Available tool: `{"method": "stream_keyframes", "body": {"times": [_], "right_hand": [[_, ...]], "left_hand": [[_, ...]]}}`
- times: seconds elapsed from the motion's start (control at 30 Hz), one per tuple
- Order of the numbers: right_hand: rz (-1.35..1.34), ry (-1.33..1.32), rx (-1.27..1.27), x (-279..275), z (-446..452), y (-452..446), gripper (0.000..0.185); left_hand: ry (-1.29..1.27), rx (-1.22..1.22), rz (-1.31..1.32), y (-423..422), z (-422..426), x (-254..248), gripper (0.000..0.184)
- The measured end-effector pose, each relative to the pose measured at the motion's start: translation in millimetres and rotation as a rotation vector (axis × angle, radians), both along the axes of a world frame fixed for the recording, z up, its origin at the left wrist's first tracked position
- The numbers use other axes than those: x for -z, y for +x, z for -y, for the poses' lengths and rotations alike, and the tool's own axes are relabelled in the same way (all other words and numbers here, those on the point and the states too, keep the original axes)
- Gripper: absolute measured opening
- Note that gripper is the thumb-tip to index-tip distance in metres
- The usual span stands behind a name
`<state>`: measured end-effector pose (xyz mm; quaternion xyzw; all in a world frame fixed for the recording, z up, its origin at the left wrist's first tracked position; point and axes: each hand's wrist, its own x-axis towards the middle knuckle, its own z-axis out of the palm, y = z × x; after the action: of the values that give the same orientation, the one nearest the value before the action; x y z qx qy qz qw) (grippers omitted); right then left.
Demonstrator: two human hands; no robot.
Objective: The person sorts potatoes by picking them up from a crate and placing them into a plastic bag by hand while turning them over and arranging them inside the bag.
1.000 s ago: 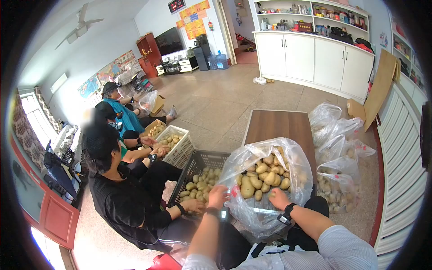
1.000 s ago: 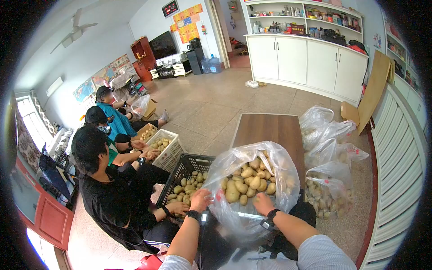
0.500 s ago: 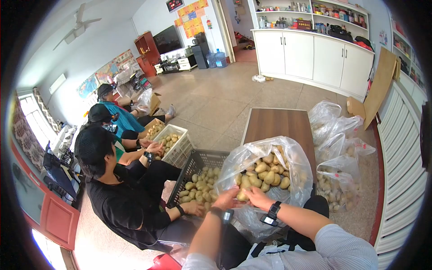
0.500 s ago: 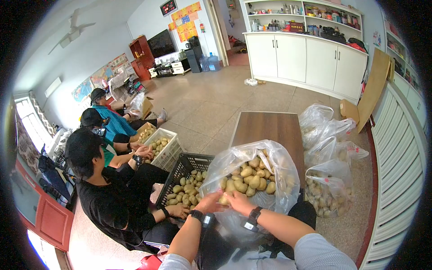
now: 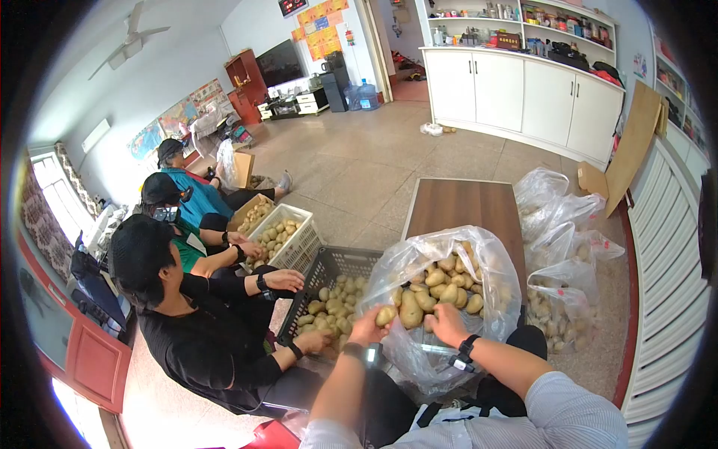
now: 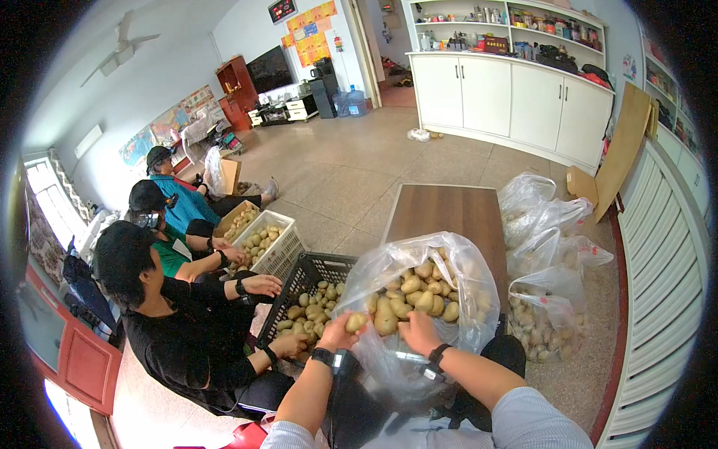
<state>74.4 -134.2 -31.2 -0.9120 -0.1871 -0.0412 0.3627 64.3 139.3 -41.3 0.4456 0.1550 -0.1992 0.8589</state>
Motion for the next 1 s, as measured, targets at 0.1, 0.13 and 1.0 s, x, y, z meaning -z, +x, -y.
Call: {"method": "stream_keyframes", "body": {"times": [0.1, 0.13, 1.0], "right_hand": [[0.111, -0.218, 0.228, -1, 32, -2, 0.042], [0.110, -0.217, 0.230, -2, 41, 1, 0.042], [0.101, -0.332, 0.344, 37, 91, 15, 0.058]], "left_hand": [[-0.057, -0.317, -0.060, -4, -6, -1, 0.029], [-0.162, -0.478, -0.106, 1, -11, 9, 0.028], [0.198, -0.791, -0.190, -8, -63, 56, 0.035]]}}
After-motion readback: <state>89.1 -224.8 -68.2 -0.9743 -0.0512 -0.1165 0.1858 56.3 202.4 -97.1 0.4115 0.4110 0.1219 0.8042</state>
